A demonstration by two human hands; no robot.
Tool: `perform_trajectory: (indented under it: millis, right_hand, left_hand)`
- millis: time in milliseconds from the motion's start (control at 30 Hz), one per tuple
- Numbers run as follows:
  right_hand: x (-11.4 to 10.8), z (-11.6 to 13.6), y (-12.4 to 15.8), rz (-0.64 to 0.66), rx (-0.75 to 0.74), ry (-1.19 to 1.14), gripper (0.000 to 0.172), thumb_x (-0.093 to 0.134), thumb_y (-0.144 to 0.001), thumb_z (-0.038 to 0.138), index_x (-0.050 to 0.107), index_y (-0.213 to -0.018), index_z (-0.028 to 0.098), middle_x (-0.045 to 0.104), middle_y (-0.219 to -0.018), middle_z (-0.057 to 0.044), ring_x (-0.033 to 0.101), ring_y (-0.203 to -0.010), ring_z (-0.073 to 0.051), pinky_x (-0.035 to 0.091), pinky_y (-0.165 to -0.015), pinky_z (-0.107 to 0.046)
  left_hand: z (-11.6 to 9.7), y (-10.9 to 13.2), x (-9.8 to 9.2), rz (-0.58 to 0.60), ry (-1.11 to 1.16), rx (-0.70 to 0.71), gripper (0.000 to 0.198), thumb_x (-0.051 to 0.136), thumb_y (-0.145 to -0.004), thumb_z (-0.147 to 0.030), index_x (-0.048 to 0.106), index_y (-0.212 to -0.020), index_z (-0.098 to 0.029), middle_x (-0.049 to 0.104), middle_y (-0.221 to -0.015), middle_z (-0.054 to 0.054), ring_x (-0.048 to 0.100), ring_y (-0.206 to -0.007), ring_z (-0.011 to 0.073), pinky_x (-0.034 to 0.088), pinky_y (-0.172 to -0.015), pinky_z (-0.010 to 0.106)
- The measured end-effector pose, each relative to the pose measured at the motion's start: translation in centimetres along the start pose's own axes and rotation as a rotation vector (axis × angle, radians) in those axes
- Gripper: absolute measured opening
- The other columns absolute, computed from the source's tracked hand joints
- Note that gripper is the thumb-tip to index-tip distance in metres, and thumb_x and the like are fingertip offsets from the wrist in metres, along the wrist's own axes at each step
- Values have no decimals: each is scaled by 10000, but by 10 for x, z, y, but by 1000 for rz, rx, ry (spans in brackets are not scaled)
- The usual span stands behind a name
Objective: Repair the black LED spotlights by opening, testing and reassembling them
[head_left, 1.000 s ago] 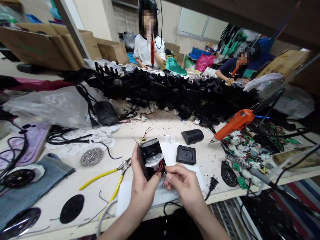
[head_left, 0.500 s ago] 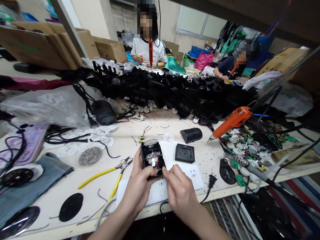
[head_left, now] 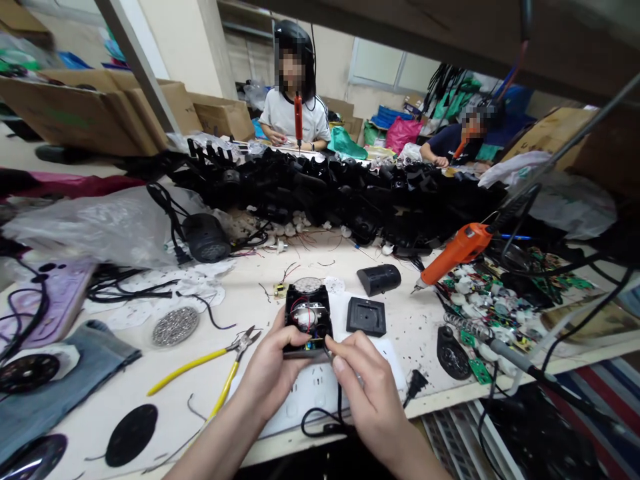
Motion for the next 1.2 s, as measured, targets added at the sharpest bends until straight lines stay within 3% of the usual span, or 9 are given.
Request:
perform_trajectory:
  millis: [100, 267, 367, 467, 700, 933, 1033, 1133, 1200]
  right_hand:
    - [-7, -1, 0, 20, -17, 10, 297, 447, -962, 194, 663, -1166, 200, 571, -854, -43, 598, -782, -157, 496, -684, -270]
    - [-21, 7, -15, -121, -180, 99, 344, 454, -935, 118, 653, -1199, 216, 563, -892, -55, 589, -786, -160, 513, -689, -286]
    - [-19, 13, -32, -44, -266, 143, 410, 439, -942, 121, 581, -1304, 247, 530, -1088, -92, 569, -820, -155, 528, -736, -314]
    - [-12, 14, -45, 57, -275, 149, 369, 465, -937, 136, 622, -1250, 251, 531, -1095, -84, 569, -893, -169, 530, -794, -336]
    - [-7, 5, -42, 91, -307, 151, 303, 485, -917, 111, 691, -1117, 206, 555, -1025, -93, 564, -938, -196, 531, -809, -367]
    - [-11, 5, -33, 107, -322, 107, 354, 474, -926, 114, 618, -1231, 220, 542, -1080, -102, 567, -1006, -198, 534, -831, -356]
    - [-14, 4, -29, -4, -250, 95, 331, 466, -927, 115, 590, -1221, 203, 568, -1053, -95, 585, -955, -185, 530, -803, -332]
    - [-15, 0, -23, -167, -157, 109, 202, 474, -911, 105, 637, -995, 189, 585, -874, -53, 586, -797, -163, 508, -678, -289]
    - [-13, -2, -19, -191, -140, 115, 183, 494, -892, 99, 649, -937, 185, 569, -814, -37, 566, -714, -146, 485, -604, -264]
  left_hand:
    - [1, 2, -4, 32, -45, -42, 522, 560, -625, -41, 579, -1115, -220, 679, -826, 8, 640, -738, 177, 567, -727, 358]
    - [11, 10, -4, 116, -121, -130, 591, 566, -631, -48, 543, -1190, -239, 678, -911, 25, 629, -809, 192, 556, -794, 428]
    - [15, 14, -2, 141, -139, -129, 760, 579, -592, -24, 490, -1293, -302, 669, -1005, 15, 615, -832, 177, 544, -832, 421]
    - [16, 16, -2, 170, -98, -138, 831, 562, -560, -25, 477, -1327, -333, 657, -1097, 23, 620, -917, 216, 528, -865, 447]
    - [13, 14, -9, 235, 169, -250, 481, 577, -764, -234, 574, -1244, -263, 678, -1069, 76, 622, -1012, 297, 500, -874, 539]
    - [16, 12, -8, 227, 82, -207, 490, 613, -757, -152, 569, -1227, -281, 681, -1047, 46, 638, -930, 233, 525, -856, 463]
    - [15, 13, -8, 185, -5, -171, 506, 627, -744, -142, 556, -1225, -282, 672, -1062, 49, 635, -897, 225, 544, -808, 448]
    - [14, 14, -7, 152, -46, -135, 568, 632, -729, -139, 521, -1266, -286, 661, -1100, 59, 633, -917, 238, 551, -786, 439]
    - [13, 15, -6, 151, -49, -123, 602, 631, -715, -130, 505, -1282, -288, 658, -1116, 61, 636, -933, 247, 550, -786, 435]
Point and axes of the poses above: each hand's wrist, its own y-axis away from the middle knuckle, its own x-axis out of the palm, z = x × y, the point moved 3 cm from there along -y, towards the middle knuckle
